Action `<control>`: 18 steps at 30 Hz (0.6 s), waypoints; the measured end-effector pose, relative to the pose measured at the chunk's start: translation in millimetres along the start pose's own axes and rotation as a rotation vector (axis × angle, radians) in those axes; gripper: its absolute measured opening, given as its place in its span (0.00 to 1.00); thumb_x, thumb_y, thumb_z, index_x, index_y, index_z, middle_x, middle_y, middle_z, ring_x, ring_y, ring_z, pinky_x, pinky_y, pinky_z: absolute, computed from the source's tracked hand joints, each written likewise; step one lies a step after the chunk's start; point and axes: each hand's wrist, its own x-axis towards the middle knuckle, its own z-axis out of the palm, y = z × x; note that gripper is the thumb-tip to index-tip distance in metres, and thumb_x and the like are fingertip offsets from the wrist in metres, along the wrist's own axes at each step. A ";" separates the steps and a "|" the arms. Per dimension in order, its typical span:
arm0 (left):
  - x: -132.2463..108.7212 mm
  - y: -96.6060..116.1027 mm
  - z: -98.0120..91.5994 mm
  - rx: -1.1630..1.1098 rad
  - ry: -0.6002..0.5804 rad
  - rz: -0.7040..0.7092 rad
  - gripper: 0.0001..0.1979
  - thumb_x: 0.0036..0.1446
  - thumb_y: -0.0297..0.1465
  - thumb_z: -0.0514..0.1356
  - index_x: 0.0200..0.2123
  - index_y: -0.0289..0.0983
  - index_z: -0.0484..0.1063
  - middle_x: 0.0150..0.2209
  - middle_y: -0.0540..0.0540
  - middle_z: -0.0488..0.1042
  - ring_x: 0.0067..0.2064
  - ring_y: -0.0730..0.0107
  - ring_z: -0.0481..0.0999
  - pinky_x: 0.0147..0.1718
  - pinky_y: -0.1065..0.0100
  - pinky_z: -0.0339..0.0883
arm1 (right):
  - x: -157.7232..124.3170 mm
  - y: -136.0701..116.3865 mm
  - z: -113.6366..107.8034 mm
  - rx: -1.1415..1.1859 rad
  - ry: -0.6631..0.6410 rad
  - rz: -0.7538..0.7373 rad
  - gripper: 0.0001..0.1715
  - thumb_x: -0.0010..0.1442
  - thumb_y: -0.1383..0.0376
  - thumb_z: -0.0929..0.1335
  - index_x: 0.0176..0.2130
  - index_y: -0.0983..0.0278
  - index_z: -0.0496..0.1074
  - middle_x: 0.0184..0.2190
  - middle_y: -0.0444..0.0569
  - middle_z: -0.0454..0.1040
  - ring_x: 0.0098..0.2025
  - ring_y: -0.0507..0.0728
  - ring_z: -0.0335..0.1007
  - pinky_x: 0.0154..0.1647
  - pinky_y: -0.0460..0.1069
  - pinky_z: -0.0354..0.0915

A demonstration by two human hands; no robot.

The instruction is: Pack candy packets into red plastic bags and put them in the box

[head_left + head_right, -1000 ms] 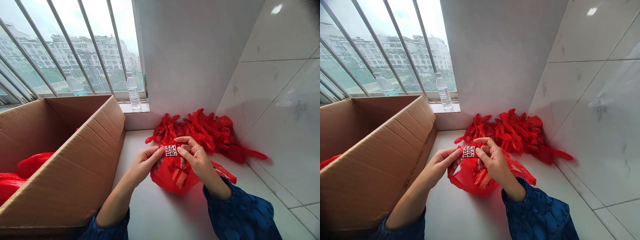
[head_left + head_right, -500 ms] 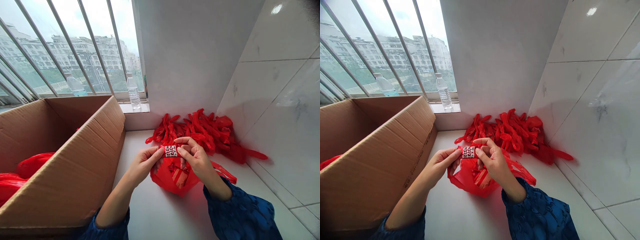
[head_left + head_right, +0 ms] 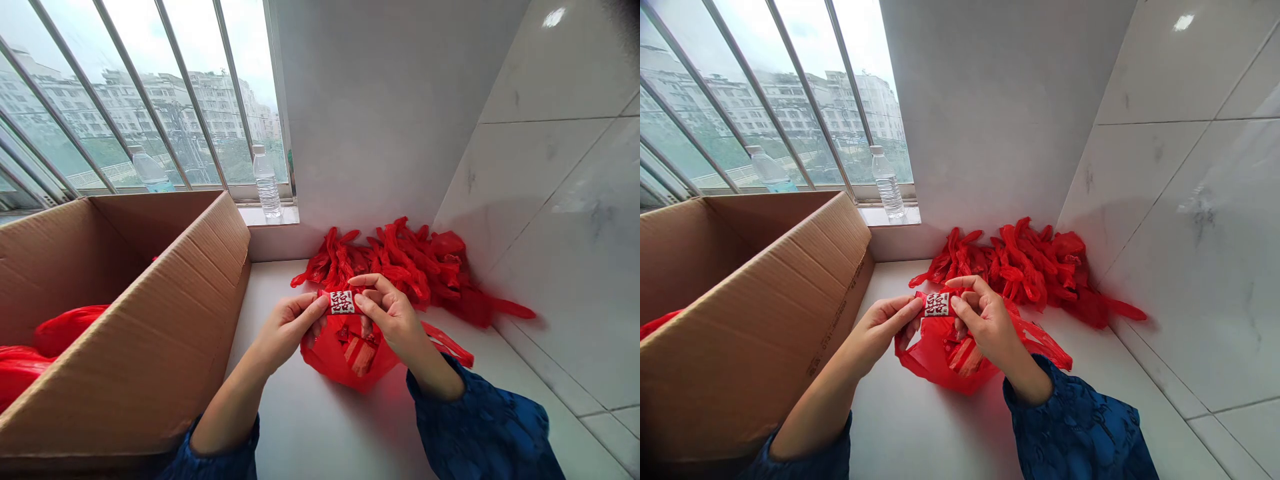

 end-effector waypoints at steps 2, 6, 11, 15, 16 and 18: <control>0.2 0.0 -0.5 0.014 0.014 0.018 0.26 0.63 0.51 0.57 0.24 0.35 0.66 0.20 0.53 0.65 0.19 0.79 0.63 0.18 0.76 0.58 | -0.7 -2.6 -2.7 -0.014 0.006 -0.007 0.15 0.65 0.55 0.67 0.48 0.60 0.69 0.20 0.35 0.65 0.20 0.49 0.63 0.24 0.44 0.65; -5.3 4.0 -0.5 0.120 0.103 0.104 0.25 0.65 0.50 0.54 0.26 0.35 0.67 0.23 0.51 0.67 0.21 0.78 0.66 0.20 0.75 0.61 | -5.2 -11.6 -15.3 -0.051 0.079 -0.067 0.13 0.67 0.56 0.67 0.49 0.59 0.69 0.20 0.35 0.64 0.20 0.50 0.64 0.26 0.46 0.65; -25.3 15.9 6.0 0.218 0.166 0.170 0.18 0.68 0.46 0.54 0.36 0.37 0.69 0.26 0.53 0.68 0.21 0.78 0.69 0.21 0.76 0.63 | -13.7 -22.6 -28.3 -0.294 0.057 -0.134 0.09 0.68 0.58 0.65 0.46 0.57 0.71 0.22 0.37 0.63 0.22 0.50 0.62 0.25 0.46 0.60; -40.6 22.8 10.5 0.214 0.133 0.140 0.16 0.67 0.45 0.55 0.49 0.40 0.67 0.34 0.50 0.75 0.21 0.76 0.72 0.20 0.74 0.68 | -14.0 -19.0 -25.8 -0.690 -0.258 -0.091 0.11 0.70 0.62 0.62 0.48 0.57 0.73 0.30 0.42 0.75 0.31 0.53 0.71 0.32 0.47 0.62; -43.3 23.8 10.7 0.227 0.129 0.134 0.17 0.67 0.45 0.56 0.52 0.41 0.66 0.37 0.49 0.76 0.21 0.76 0.73 0.20 0.73 0.69 | -12.5 -15.5 -24.1 -0.792 -0.311 -0.066 0.12 0.70 0.63 0.62 0.48 0.57 0.73 0.34 0.44 0.78 0.34 0.55 0.74 0.35 0.48 0.63; -47.1 24.9 10.1 0.262 0.130 0.122 0.19 0.66 0.44 0.56 0.55 0.43 0.64 0.43 0.46 0.77 0.22 0.76 0.74 0.21 0.72 0.70 | -8.2 -6.9 -21.1 -1.001 -0.339 -0.001 0.12 0.70 0.66 0.62 0.46 0.59 0.74 0.39 0.47 0.81 0.39 0.58 0.77 0.38 0.49 0.63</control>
